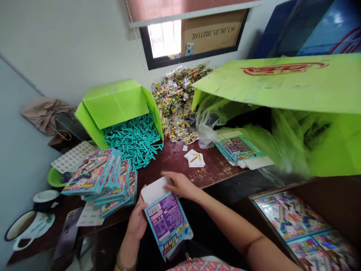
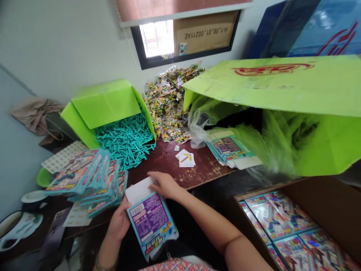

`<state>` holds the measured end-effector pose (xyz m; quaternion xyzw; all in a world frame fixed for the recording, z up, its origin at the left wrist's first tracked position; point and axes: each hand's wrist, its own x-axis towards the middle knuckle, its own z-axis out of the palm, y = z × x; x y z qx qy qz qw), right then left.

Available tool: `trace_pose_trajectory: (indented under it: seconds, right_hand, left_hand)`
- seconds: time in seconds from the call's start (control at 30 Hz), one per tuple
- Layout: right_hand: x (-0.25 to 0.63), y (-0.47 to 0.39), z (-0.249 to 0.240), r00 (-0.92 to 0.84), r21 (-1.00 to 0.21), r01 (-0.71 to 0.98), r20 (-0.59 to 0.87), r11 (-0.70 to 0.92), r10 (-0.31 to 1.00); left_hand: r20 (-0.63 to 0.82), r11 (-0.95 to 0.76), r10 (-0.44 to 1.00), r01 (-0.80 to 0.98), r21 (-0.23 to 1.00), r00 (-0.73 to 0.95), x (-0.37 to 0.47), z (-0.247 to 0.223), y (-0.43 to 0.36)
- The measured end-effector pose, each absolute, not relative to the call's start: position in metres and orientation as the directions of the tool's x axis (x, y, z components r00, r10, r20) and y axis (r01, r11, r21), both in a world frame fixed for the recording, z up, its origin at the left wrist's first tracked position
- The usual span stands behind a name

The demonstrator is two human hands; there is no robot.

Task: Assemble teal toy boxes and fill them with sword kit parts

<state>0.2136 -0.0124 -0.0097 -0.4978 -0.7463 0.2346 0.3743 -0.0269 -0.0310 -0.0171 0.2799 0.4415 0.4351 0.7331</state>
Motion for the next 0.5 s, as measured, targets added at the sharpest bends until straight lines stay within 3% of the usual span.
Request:
trace_pose_trajectory:
  seconds: [0.1, 0.2, 0.33, 0.43, 0.5]
  right_hand:
    - [0.211, -0.005, -0.002, -0.411, -0.588, 0.626, 0.309, 0.512, 0.858]
    - [0.205, -0.013, 0.0, -0.479, -0.73, 0.41, 0.337, 0.546, 0.811]
    - [0.211, -0.016, -0.005, -0.526, -0.944, 0.2, 0.121, 0.261, 0.842]
    - [0.216, -0.003, -0.019, -0.557, -0.977, 0.19, -0.026, 0.097, 0.83]
    - [0.213, 0.001, -0.026, -0.516, -0.975, 0.208, -0.042, 0.078, 0.856]
  left_hand:
    - [-0.416, 0.461, 0.887, -0.36, 0.811, 0.198, -0.025, -0.014, -0.031]
    - [-0.384, 0.423, 0.906, -0.343, 0.839, 0.178, -0.018, -0.015, -0.033]
    - [-0.315, 0.36, 0.93, -0.305, 0.882, 0.188, -0.013, -0.023, -0.038]
    - [-0.266, 0.335, 0.933, -0.312, 0.889, 0.242, -0.015, -0.035, -0.039]
    - [-0.229, 0.317, 0.933, -0.332, 0.889, 0.277, -0.016, -0.041, -0.04]
